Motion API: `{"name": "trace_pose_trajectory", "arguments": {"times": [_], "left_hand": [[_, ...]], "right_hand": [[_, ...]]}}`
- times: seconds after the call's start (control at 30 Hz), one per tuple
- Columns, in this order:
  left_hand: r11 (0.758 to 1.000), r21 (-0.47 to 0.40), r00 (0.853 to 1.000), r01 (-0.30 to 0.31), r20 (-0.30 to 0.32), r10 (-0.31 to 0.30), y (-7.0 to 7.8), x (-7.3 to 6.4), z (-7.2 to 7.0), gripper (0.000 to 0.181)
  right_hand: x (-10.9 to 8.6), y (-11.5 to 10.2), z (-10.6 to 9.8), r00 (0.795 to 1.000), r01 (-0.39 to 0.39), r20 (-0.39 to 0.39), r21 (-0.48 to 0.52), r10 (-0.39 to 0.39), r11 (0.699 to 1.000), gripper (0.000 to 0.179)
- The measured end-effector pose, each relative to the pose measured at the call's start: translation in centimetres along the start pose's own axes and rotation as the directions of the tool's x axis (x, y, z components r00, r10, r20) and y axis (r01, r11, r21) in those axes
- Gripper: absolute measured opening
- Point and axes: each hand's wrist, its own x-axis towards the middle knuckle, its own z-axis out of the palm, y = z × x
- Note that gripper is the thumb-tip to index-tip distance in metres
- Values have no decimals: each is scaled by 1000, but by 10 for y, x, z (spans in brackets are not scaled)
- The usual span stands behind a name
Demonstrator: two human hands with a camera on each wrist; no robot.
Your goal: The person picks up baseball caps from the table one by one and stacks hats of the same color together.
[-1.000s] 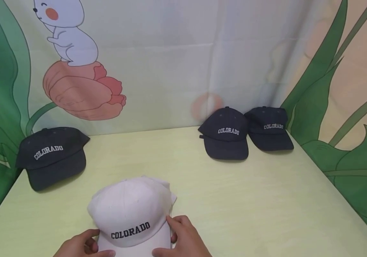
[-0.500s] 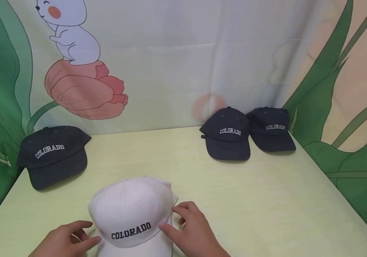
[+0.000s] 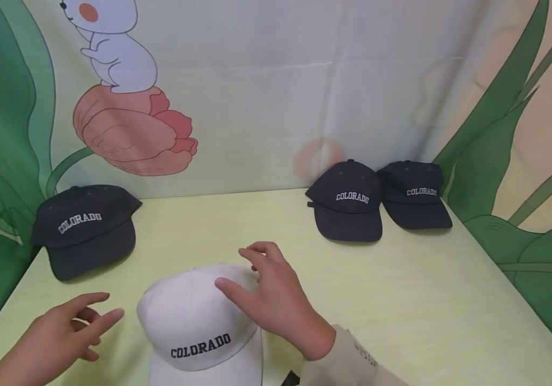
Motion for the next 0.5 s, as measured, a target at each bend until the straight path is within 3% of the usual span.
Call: {"name": "trace_pose_trajectory", "arguments": {"times": [0.2, 0.5], "left_hand": [[1000, -15, 999, -10, -34, 9, -2, 7, -19, 93], [998, -59, 999, -20, -39, 18, -15, 27, -38, 94]], "right_hand": [[26, -32, -2, 994, 63, 93, -24, -61, 998, 57], [73, -68, 9, 959, 98, 271, -41, -83, 994, 59]]}}
